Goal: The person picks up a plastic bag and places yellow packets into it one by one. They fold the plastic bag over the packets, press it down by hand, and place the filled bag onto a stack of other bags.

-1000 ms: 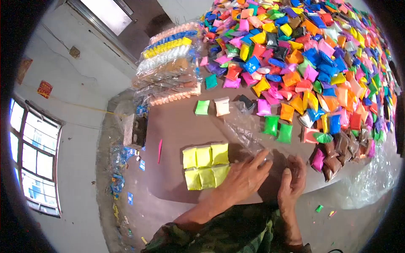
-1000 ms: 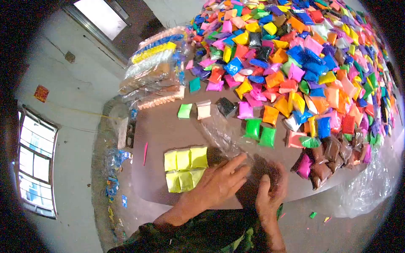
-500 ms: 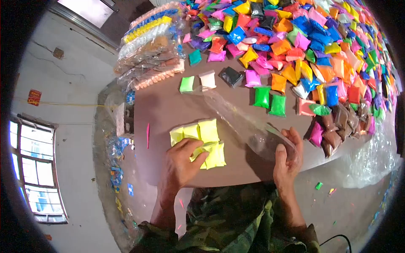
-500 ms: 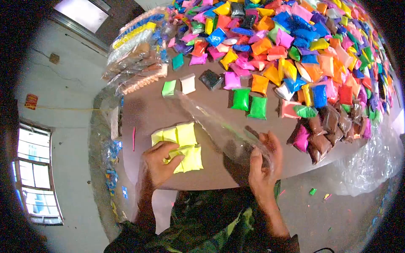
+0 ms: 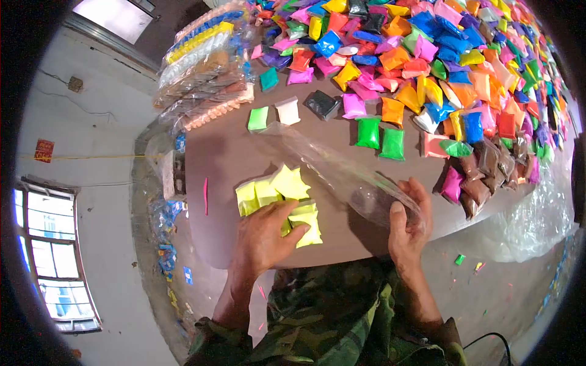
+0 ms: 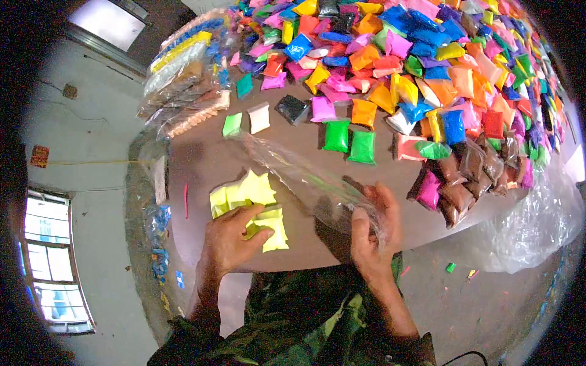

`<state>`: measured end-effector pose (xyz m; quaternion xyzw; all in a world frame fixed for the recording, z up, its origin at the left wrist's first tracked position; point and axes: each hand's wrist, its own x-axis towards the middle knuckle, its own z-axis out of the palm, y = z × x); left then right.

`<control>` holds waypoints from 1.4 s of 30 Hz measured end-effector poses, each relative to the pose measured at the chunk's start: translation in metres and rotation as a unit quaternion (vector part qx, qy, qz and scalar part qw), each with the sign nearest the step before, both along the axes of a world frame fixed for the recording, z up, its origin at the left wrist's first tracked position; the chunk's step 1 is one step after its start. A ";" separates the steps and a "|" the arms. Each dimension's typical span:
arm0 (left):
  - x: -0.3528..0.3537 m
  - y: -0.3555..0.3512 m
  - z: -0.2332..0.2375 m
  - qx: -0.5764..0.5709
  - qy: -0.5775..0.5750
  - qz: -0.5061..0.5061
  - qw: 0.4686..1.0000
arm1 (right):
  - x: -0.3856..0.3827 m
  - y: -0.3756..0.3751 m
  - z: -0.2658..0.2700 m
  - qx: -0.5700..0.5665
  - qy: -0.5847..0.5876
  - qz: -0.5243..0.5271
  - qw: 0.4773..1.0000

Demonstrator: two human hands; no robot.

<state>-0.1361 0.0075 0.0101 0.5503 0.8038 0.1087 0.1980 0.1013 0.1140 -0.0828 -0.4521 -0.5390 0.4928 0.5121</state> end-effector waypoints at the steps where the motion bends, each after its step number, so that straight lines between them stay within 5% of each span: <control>1: 0.001 0.001 0.000 0.007 0.016 -0.011 1.000 | 0.001 0.000 -0.001 0.002 -0.002 0.003 1.000; 21: -0.001 0.005 0.009 0.036 -0.043 -0.061 0.997 | 0.004 0.001 0.003 0.001 -0.024 0.018 1.000; 26: 0.000 0.010 0.037 0.088 -0.123 0.039 0.988 | 0.003 0.000 0.002 -0.007 0.008 0.018 1.000; 30: 0.021 0.032 0.025 0.246 -0.340 0.054 0.906 | 0.003 -0.001 0.001 0.012 -0.005 0.024 1.000; 32: 0.050 0.053 0.036 0.238 -0.343 0.051 0.907 | 0.005 0.000 -0.004 0.019 0.014 0.028 0.999; 35: 0.066 0.076 0.009 0.275 -0.114 -0.054 0.953 | 0.009 0.002 -0.002 0.019 0.014 0.029 0.999; 39: 0.082 0.091 -0.012 0.312 -0.063 -0.042 0.947 | 0.011 0.003 -0.006 0.071 -0.100 0.026 0.992; 42: 0.090 0.095 -0.009 0.297 -0.047 -0.042 0.953 | 0.011 0.004 -0.006 0.078 -0.078 0.036 0.993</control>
